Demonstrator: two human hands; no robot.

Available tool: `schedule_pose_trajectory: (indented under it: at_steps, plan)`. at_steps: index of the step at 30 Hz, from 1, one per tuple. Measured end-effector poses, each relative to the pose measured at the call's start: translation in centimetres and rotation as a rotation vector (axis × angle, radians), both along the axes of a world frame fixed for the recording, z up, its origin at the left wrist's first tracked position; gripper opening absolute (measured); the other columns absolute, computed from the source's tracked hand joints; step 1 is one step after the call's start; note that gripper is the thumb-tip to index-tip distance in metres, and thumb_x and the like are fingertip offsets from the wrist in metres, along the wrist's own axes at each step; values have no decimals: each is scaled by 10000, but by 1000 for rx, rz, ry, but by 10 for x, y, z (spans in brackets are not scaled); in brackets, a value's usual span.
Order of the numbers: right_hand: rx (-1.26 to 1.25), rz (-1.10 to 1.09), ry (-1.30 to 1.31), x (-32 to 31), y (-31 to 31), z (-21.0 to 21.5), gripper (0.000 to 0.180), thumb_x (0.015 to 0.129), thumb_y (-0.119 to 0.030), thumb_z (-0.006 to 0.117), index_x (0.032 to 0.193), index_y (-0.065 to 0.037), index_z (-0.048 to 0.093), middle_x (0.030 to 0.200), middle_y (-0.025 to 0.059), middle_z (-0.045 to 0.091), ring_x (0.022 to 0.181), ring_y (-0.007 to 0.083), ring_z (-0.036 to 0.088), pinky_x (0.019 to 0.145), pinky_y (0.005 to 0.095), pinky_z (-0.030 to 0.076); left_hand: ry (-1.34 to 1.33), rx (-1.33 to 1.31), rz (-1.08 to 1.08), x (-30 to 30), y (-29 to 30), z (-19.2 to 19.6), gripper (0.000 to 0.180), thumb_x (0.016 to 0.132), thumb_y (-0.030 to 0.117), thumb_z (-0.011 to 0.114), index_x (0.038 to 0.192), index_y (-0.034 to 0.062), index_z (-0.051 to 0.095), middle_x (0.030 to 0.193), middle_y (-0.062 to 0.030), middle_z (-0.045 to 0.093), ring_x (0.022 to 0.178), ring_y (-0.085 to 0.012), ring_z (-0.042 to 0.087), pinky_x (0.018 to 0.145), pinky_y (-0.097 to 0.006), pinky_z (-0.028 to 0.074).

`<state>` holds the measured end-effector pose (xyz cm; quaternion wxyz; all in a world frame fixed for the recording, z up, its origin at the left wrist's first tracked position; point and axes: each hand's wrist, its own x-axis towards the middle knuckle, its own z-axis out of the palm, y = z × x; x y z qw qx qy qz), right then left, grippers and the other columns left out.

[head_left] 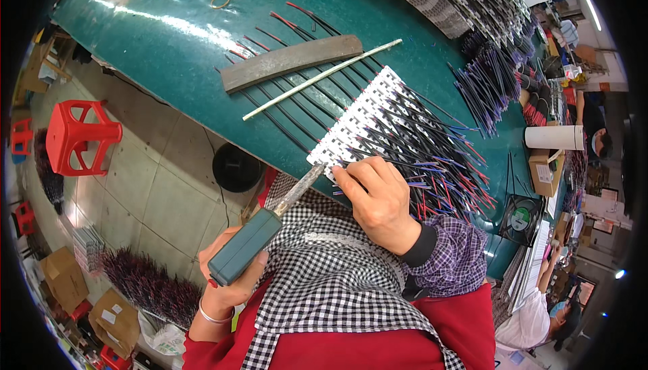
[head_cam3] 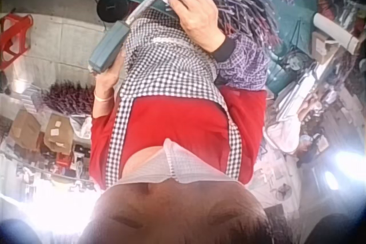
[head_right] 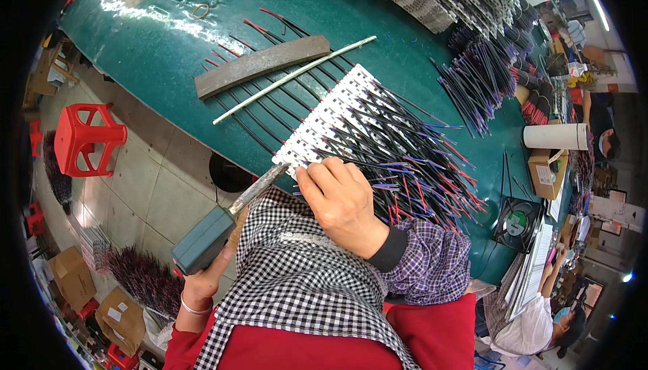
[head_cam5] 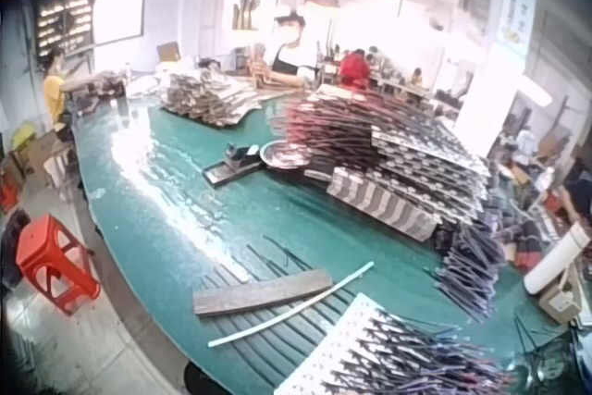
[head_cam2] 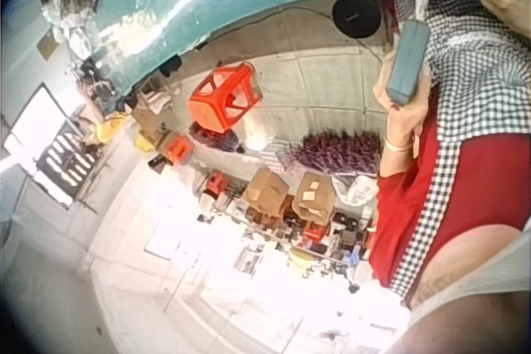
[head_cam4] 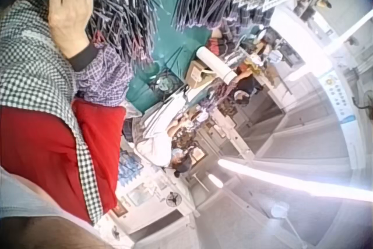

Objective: The person solders wires onto circuit board strips using a soldering gun, stacks the assembled board, arranges a new set of circuit board strips with a stick, and solders wires onto the new strips.

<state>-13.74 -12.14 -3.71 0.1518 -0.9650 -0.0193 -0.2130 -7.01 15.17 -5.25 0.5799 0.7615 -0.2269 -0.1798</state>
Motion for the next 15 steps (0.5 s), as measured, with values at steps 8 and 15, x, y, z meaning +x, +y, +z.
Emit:
schedule_pose_trajectory:
  at_steps: [8,15]
  plan:
    - [-15,10,17,0,1,-1,379,653,18,660,1029,16,708,885,60,623,813,233,613,668,350,472,-81,54,-105,12,-12,19,231,712,-37,755,932,-58,688,878,-160,687,727,-247,683,662,-300,534]
    - [-19,17,27,-1,0,-3,388,651,13,665,1037,25,701,896,66,622,821,238,612,664,354,465,-39,89,-152,24,-12,26,254,727,30,739,957,-57,677,810,-106,623,666,-200,581,643,-295,479]
